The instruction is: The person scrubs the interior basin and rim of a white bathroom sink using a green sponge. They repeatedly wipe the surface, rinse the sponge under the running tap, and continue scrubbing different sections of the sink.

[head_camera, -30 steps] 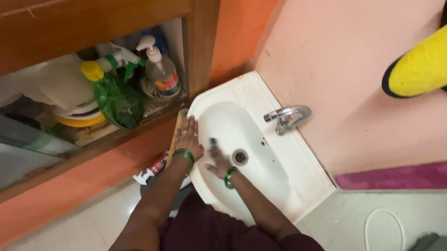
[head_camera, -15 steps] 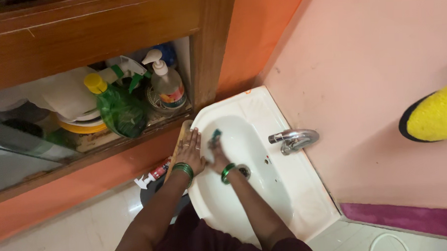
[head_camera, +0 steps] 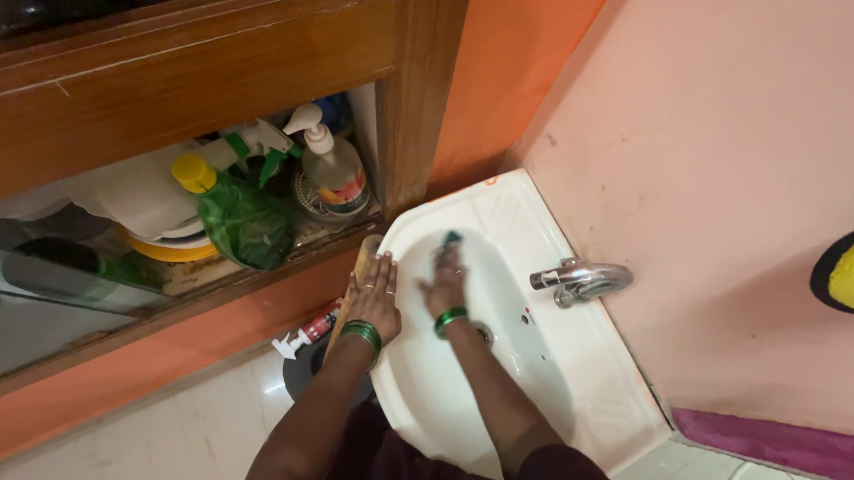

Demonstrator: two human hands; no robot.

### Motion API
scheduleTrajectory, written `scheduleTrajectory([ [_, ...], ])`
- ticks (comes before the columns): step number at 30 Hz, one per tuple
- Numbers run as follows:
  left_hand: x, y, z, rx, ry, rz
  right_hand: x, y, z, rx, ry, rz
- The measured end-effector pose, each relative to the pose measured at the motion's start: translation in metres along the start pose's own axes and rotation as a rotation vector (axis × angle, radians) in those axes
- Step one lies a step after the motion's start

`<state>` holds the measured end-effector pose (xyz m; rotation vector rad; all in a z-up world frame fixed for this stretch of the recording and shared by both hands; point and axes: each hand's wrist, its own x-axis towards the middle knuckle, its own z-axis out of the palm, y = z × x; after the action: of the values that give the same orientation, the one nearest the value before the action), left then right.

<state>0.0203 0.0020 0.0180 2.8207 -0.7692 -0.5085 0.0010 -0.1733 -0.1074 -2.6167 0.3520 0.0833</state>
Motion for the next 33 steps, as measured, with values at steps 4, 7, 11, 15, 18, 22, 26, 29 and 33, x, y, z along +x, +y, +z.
scheduleTrajectory([
  [4,0.002,-0.001,-0.003,0.009,-0.043,0.003,-0.025,0.005,-0.008,-0.146,-0.096,0.27],
  [7,0.001,0.0,-0.006,-0.026,-0.108,-0.019,-0.046,-0.005,0.043,0.098,-0.119,0.098],
  [11,0.004,-0.003,0.006,-0.085,-0.019,0.008,-0.008,0.001,0.051,0.143,-0.162,-0.181],
  [15,0.003,-0.003,0.012,0.055,-0.01,0.003,-0.002,0.034,-0.004,-0.269,-0.228,0.028],
  [18,0.003,-0.001,0.007,0.073,-0.011,0.004,-0.034,0.042,0.001,-0.282,-0.293,0.187],
  [22,-0.001,0.004,-0.001,0.036,-0.039,0.0,-0.088,0.023,0.044,-0.199,-0.318,-0.038],
  [26,-0.002,0.008,-0.016,0.012,-0.133,-0.038,-0.044,-0.002,0.038,0.068,-0.446,-0.146],
  [29,-0.003,0.007,-0.005,0.083,-0.054,-0.02,-0.017,0.039,-0.001,-0.306,-0.386,-0.069],
  [33,0.004,0.001,0.011,0.101,-0.014,-0.014,-0.035,0.084,-0.038,-1.192,-0.278,-0.035],
])
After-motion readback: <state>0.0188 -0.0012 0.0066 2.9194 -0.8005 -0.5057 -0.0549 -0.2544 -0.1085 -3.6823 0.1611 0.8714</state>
